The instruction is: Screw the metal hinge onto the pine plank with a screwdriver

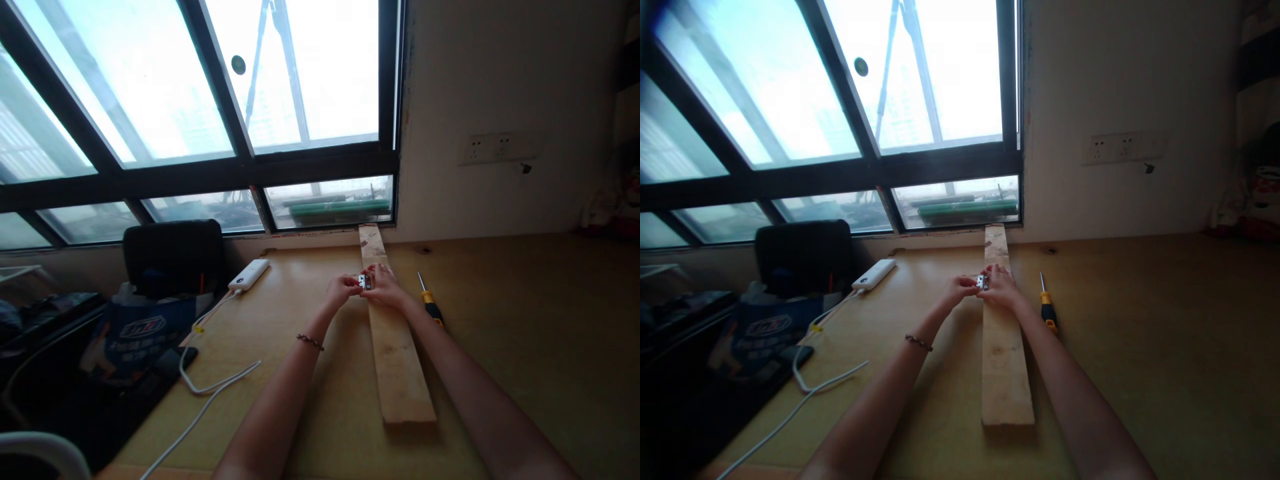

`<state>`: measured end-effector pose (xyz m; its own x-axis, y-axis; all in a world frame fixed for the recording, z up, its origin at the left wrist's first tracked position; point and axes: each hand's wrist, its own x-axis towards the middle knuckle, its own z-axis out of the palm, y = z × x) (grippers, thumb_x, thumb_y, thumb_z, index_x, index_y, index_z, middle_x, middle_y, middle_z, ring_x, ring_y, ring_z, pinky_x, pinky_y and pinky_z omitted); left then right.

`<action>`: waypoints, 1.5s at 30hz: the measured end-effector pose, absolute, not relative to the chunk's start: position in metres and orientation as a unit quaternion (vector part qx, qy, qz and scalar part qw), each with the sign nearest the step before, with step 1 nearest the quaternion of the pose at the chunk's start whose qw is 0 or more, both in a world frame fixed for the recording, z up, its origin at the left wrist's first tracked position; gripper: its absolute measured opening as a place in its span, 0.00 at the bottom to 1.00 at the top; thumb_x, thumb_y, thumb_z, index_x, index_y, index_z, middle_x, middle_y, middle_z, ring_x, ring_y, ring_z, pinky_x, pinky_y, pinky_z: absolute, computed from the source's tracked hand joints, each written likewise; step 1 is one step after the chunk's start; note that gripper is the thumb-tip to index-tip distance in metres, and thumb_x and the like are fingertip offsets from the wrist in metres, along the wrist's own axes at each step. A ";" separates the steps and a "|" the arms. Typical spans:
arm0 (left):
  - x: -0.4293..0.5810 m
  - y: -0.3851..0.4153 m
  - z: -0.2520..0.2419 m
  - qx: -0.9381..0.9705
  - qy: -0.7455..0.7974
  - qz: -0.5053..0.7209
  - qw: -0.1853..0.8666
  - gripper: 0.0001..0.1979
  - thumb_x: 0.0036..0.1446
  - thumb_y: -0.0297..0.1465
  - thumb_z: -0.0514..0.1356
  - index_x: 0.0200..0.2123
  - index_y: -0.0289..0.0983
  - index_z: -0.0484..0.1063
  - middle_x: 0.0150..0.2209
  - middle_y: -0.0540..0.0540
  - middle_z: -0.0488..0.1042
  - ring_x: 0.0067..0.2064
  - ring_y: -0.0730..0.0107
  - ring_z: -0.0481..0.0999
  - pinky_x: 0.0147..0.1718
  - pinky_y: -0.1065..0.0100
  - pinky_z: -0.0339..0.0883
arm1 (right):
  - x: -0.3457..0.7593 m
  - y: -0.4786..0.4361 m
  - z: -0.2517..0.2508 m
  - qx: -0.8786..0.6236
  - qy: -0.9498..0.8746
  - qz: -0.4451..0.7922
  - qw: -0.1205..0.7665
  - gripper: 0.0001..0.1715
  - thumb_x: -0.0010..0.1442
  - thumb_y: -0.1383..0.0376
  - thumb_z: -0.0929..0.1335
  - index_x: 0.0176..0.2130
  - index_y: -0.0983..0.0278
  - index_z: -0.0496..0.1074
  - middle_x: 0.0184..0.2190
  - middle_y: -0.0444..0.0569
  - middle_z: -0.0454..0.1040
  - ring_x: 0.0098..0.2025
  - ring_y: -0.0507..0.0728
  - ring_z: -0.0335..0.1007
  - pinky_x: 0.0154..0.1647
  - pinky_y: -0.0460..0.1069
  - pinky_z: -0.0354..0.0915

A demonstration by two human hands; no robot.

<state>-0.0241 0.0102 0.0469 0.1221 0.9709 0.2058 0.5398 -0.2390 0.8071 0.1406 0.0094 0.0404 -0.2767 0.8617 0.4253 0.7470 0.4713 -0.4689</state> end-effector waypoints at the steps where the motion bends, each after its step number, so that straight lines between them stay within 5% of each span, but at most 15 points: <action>1: -0.023 0.009 0.047 0.686 0.549 0.381 0.290 0.07 0.36 0.31 0.64 0.24 0.36 0.76 0.25 0.50 0.73 0.28 0.72 0.70 0.27 0.73 0.60 | 0.141 0.009 0.040 -0.506 -0.795 0.088 0.324 0.36 0.39 0.54 0.72 0.46 0.62 0.62 0.45 0.50 0.66 0.48 0.60 0.60 0.50 0.55 0.53; 11: -0.020 0.007 0.047 0.634 0.512 0.415 0.404 0.06 0.37 0.27 0.63 0.24 0.33 0.74 0.20 0.51 0.71 0.24 0.76 0.67 0.23 0.75 0.58 | 0.140 0.012 0.038 -0.500 -0.795 0.085 0.334 0.35 0.39 0.53 0.71 0.45 0.63 0.61 0.43 0.51 0.67 0.47 0.60 0.61 0.49 0.54 0.54; 33: -0.014 0.000 0.054 0.700 0.570 0.372 0.217 0.03 0.42 0.29 0.61 0.25 0.37 0.74 0.24 0.50 0.74 0.30 0.71 0.71 0.30 0.72 0.60 | 0.141 0.009 0.041 -0.499 -0.797 0.088 0.328 0.35 0.40 0.53 0.71 0.46 0.63 0.62 0.46 0.51 0.66 0.48 0.60 0.60 0.48 0.54 0.54; 45: -0.013 -0.001 0.053 0.709 0.527 0.411 0.225 0.02 0.41 0.28 0.62 0.24 0.37 0.72 0.25 0.51 0.73 0.32 0.70 0.72 0.33 0.70 0.62 | 0.141 0.012 0.038 -0.506 -0.797 0.085 0.319 0.35 0.41 0.52 0.70 0.47 0.63 0.61 0.46 0.51 0.65 0.49 0.60 0.60 0.49 0.54 0.53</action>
<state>-0.0125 -0.0015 0.0534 0.1076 0.9323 0.3454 0.5625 -0.3436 0.7521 0.1408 0.0118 0.0378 -0.2842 0.8609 0.4220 0.7524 0.4731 -0.4583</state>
